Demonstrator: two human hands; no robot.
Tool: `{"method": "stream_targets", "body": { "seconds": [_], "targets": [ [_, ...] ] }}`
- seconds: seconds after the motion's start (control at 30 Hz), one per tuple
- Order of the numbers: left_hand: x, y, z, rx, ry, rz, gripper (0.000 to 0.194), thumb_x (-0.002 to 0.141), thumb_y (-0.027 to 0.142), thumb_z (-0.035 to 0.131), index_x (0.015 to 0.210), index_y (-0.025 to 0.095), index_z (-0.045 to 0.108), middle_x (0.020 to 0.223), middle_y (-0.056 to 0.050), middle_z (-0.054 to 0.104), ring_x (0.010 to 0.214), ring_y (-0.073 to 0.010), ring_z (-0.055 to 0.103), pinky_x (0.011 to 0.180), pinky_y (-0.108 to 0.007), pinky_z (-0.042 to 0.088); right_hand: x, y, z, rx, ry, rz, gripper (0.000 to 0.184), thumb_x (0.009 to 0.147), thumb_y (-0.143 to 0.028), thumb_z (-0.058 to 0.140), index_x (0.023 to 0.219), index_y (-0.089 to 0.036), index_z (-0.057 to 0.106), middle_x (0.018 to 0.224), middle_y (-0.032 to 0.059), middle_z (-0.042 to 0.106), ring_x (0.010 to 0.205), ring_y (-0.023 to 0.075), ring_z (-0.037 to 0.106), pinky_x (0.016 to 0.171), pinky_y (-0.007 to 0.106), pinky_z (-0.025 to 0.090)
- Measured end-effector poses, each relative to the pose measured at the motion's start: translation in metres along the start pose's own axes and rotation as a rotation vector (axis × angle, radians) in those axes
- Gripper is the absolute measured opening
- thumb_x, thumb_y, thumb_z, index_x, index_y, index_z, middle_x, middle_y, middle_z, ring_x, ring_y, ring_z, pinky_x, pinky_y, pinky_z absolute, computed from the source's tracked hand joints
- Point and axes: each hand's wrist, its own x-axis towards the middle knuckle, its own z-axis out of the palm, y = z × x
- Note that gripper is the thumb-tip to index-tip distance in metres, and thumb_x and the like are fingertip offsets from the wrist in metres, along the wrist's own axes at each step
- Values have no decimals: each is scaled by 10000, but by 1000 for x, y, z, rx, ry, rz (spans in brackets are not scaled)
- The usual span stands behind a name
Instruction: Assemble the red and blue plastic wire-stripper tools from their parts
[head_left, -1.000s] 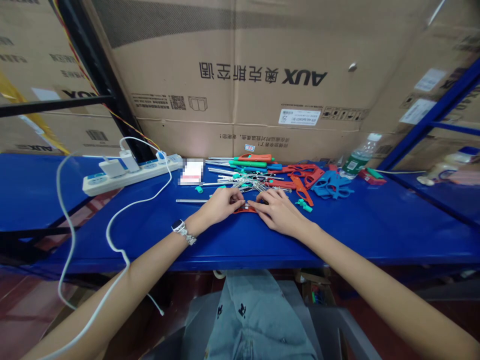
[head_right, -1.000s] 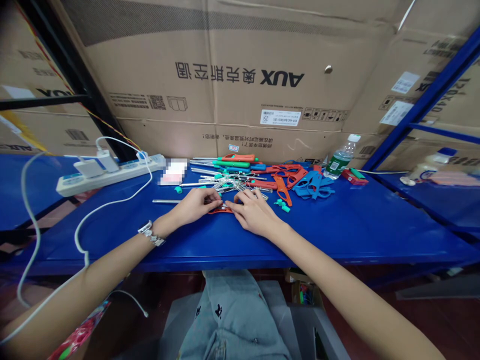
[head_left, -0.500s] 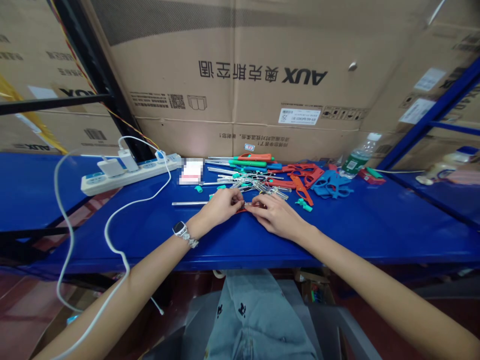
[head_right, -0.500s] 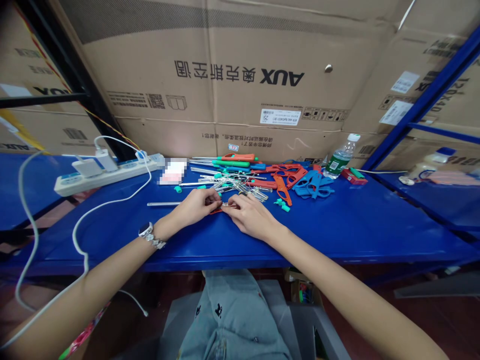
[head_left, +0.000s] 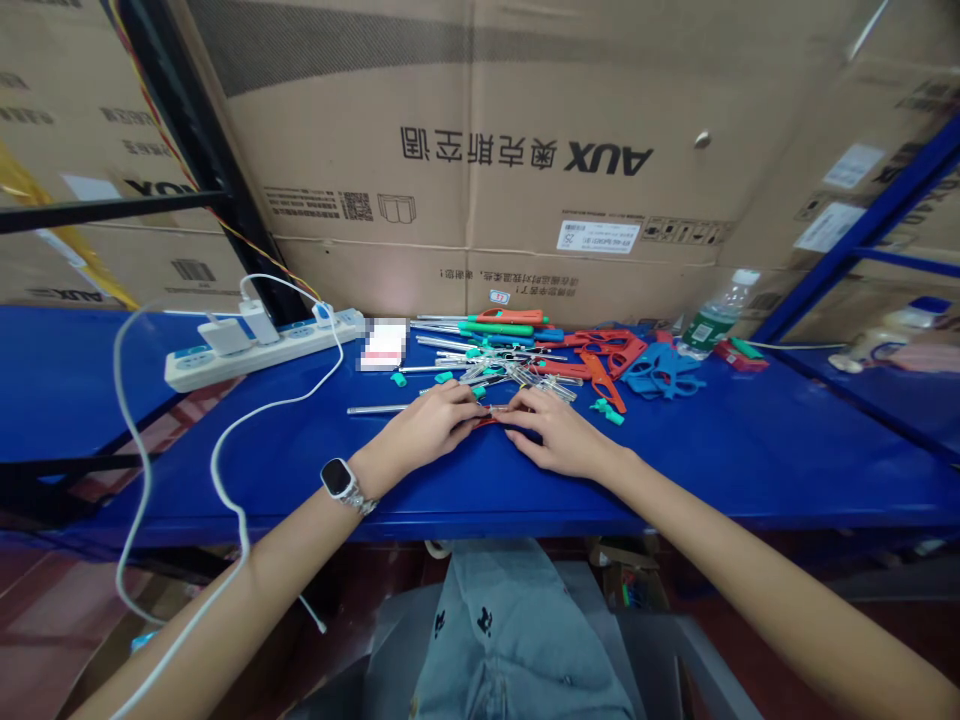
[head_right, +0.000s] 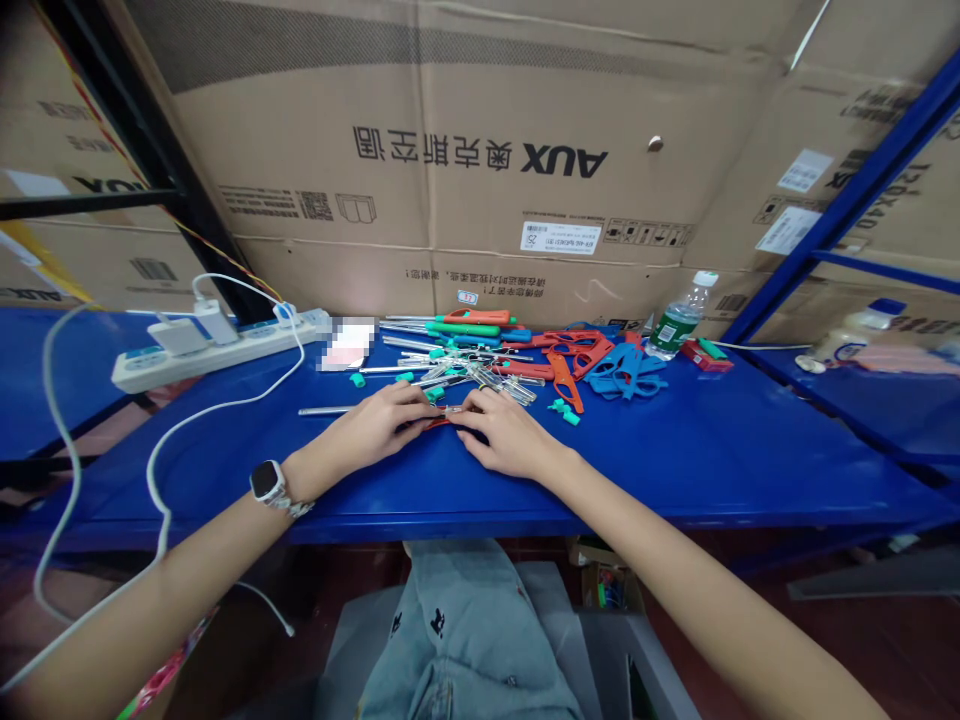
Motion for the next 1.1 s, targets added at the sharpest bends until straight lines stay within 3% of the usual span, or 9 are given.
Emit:
{"method": "stream_targets", "body": {
  "seconds": [0.2, 0.33, 0.43, 0.57, 0.73, 0.83, 1.0, 1.1],
  "targets": [
    [-1, -4, 1, -45, -22, 1, 291, 1060, 219, 466, 1159, 176, 737, 990, -91, 676, 942, -218, 617, 828, -367, 543, 3, -3, -2, 32, -28, 56, 326, 988, -238, 562, 1278, -186, 701, 1087, 122, 656, 1013, 255, 609, 952, 480, 531],
    [-2, -2, 2, -65, -5, -7, 289, 1063, 226, 465, 1069, 173, 749, 922, -78, 650, 900, -208, 611, 783, -345, 536, 6, -7, -3, 7, -59, 104, 371, 993, -254, 556, 1338, -164, 658, 1075, 127, 636, 1016, 259, 598, 947, 472, 526],
    [-4, 5, 2, -23, -20, 3, 319, 1062, 224, 446, 987, 157, 749, 914, -87, 636, 884, -216, 598, 797, -368, 539, 7, -10, -2, -78, -81, 103, 368, 1010, -261, 525, 1324, -126, 662, 1068, 143, 620, 1009, 266, 576, 934, 467, 520],
    [-4, 20, 0, 66, -59, 19, 312, 1033, 189, 438, 1036, 120, 742, 951, -116, 633, 909, -242, 594, 859, -420, 547, 7, -17, -1, -193, -122, 105, 397, 1030, -259, 482, 1355, -91, 637, 1086, 163, 616, 1028, 285, 546, 925, 480, 498],
    [-3, 33, 2, 219, -70, 14, 351, 1057, 244, 422, 1005, 116, 745, 976, -137, 644, 965, -272, 603, 912, -457, 535, 6, -23, -1, -222, -107, 139, 351, 1015, -249, 504, 1297, -135, 679, 1152, 171, 606, 1098, 303, 528, 945, 499, 462],
    [-1, 28, 5, 276, -78, -12, 361, 1070, 204, 395, 1046, 122, 745, 988, -130, 655, 967, -264, 604, 883, -425, 537, 4, -22, -3, -231, -66, 146, 344, 1003, -269, 537, 1298, -161, 679, 1280, 176, 592, 1208, 319, 510, 1021, 532, 429],
    [2, 15, 3, 296, -125, -7, 314, 1042, 131, 431, 1101, 120, 739, 957, -113, 659, 918, -243, 599, 831, -365, 535, 1, -24, -6, -192, -131, 148, 430, 1029, -280, 483, 1413, -116, 588, 1238, 171, 652, 1144, 287, 597, 1010, 483, 503],
    [4, 15, 2, 312, -142, 5, 304, 1018, 90, 448, 1100, 114, 739, 960, -118, 668, 938, -248, 607, 864, -369, 528, -1, -30, -3, -233, -157, 174, 490, 1040, -325, 468, 1443, -63, 562, 1368, 215, 623, 1263, 315, 588, 1094, 486, 483]
  ]
}}
